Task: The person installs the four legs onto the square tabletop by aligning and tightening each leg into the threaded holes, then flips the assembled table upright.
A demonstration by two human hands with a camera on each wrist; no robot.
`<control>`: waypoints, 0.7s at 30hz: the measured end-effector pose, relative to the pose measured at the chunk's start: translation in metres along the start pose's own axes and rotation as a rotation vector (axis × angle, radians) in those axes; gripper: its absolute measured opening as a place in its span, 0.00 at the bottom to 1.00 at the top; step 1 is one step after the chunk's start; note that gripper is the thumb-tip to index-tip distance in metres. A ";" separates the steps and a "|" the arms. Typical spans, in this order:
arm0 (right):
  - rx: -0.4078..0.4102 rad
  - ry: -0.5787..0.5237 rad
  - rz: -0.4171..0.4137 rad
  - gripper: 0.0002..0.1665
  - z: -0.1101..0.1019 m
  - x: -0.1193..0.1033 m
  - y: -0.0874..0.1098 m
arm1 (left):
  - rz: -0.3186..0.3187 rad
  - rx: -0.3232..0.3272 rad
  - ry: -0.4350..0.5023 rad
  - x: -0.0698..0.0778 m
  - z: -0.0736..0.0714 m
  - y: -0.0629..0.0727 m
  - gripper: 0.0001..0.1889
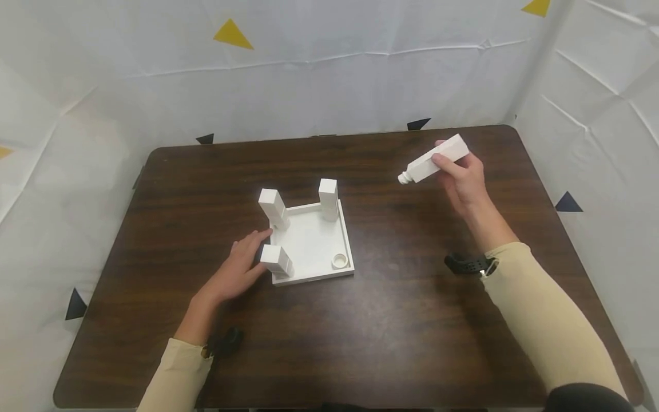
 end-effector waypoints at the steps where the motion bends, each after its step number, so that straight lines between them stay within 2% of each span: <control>1: -0.035 0.016 0.018 0.18 0.009 0.004 0.003 | 0.001 0.000 -0.001 0.000 0.000 0.000 0.34; 5: -0.188 0.168 0.092 0.17 0.044 0.027 0.017 | 0.003 -0.004 -0.002 0.001 0.001 0.000 0.34; 10: -0.411 0.472 0.138 0.19 0.087 0.062 0.041 | 0.002 -0.006 -0.001 0.000 0.001 0.000 0.34; 13: -0.529 0.615 0.151 0.21 0.108 0.079 0.058 | 0.003 -0.005 0.004 0.001 0.001 0.000 0.34; 17: -0.650 0.687 0.186 0.22 0.127 0.099 0.077 | 0.005 -0.003 -0.001 0.000 0.001 0.000 0.34; 21: -0.704 0.691 0.217 0.22 0.133 0.115 0.090 | 0.006 0.003 -0.007 -0.001 0.002 -0.001 0.34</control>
Point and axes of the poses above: each hand's wrist, its own y-axis away from the middle knuckle, its own z-axis out of the palm, x = y × z, the point moved 9 cm from there along -y, towards the middle knuckle, and after that the axes turned 9 degrees about -y, right-handed, at the moved point
